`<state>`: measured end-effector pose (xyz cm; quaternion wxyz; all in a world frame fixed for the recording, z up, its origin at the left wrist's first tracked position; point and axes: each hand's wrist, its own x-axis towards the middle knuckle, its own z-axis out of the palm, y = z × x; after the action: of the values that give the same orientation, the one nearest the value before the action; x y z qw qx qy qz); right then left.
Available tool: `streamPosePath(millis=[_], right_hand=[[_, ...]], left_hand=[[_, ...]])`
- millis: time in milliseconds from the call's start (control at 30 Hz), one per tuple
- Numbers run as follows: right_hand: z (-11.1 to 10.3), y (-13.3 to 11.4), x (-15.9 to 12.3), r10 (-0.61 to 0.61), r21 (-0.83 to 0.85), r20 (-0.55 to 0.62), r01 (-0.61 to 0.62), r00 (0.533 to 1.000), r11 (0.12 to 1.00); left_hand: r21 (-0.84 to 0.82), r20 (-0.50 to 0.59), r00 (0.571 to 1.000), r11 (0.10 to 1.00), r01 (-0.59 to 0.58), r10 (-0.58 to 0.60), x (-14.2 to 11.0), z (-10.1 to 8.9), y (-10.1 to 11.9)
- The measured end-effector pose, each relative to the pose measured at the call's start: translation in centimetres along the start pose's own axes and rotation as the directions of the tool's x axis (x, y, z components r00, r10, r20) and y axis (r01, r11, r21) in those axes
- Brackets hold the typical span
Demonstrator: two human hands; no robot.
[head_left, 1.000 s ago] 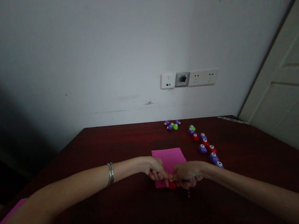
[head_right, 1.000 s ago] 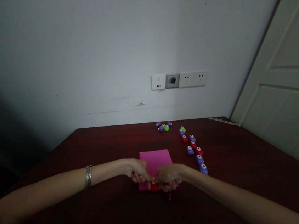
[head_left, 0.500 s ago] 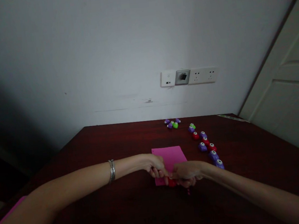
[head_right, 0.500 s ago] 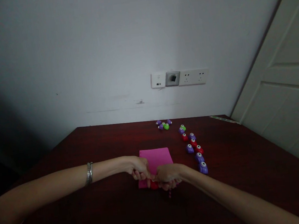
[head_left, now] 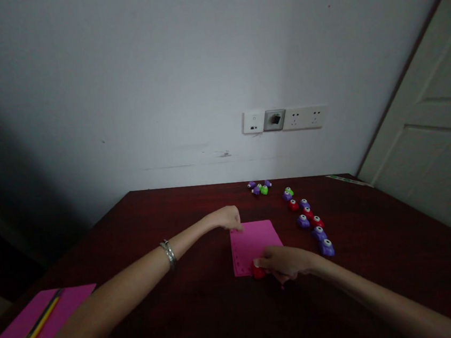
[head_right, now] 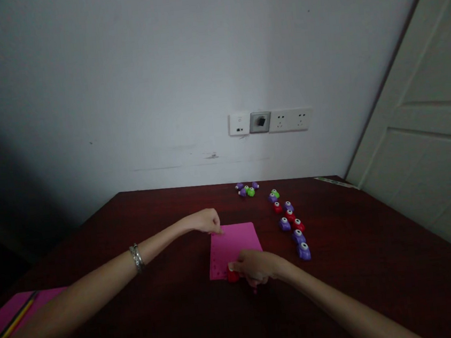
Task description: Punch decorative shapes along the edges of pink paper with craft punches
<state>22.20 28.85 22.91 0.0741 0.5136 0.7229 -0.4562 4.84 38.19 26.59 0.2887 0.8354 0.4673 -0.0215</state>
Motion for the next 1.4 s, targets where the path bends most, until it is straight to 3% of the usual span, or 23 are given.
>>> streamPosePath(millis=[67, 133, 267, 367, 467, 600, 800, 1167, 1400], right_hand=[[0.4, -0.1, -0.2, -0.009, -0.051, -0.102, 0.004, 0.995, 0.999], [0.8, -0.2, -0.6, -0.051, -0.095, -0.24, 0.029, 0.969, 0.995], [1.5, -0.5, -1.9, -0.127, -0.212, -0.502, 0.02, 0.855, 0.977], [2.1, -0.6, -2.7, -0.137, -0.262, -0.593, -0.029, 0.793, 0.965], [3.2, -0.7, -3.0, -0.14, -0.294, -0.619, -0.063, 0.773, 0.954], [4.6, -1.0, -2.5, -0.123, -0.336, -0.608, -0.114, 0.784, 0.935], [5.3, -1.1, -1.6, -0.105, -0.362, -0.626, -0.169, 0.772, 0.916], [5.6, -0.8, -2.3, -0.211, -0.392, -0.616, -0.063, 0.759, 0.918], [5.4, -0.9, -2.4, -0.199, -0.39, -0.619, -0.078, 0.76, 0.917]], left_hand=[[0.059, -0.197, 0.98, 0.997, 0.041, -0.029, 0.6, -0.6, -0.9], [0.051, -0.262, 0.965, 0.998, 0.044, -0.029, 1.0, -0.4, -1.7], [0.044, -0.25, 0.962, 0.993, -0.105, 0.113, 1.1, 1.4, -2.7], [0.043, -0.214, 0.961, 0.984, -0.17, 0.176, 0.8, 2.7, -3.0], [0.061, -0.225, 0.963, 0.989, -0.137, 0.148, 0.6, 3.5, -3.3], [0.099, -0.178, 0.977, 0.99, -0.1, 0.117, 0.4, 4.0, -3.9], [0.118, -0.122, 0.99, 0.992, -0.05, 0.065, 0.5, 4.1, -4.0], [0.091, -0.133, 0.987, 0.992, -0.083, 0.095, 1.0, 4.5, -4.9], [0.09, -0.139, 0.986, 0.993, -0.079, 0.091, 0.9, 4.3, -4.7]])
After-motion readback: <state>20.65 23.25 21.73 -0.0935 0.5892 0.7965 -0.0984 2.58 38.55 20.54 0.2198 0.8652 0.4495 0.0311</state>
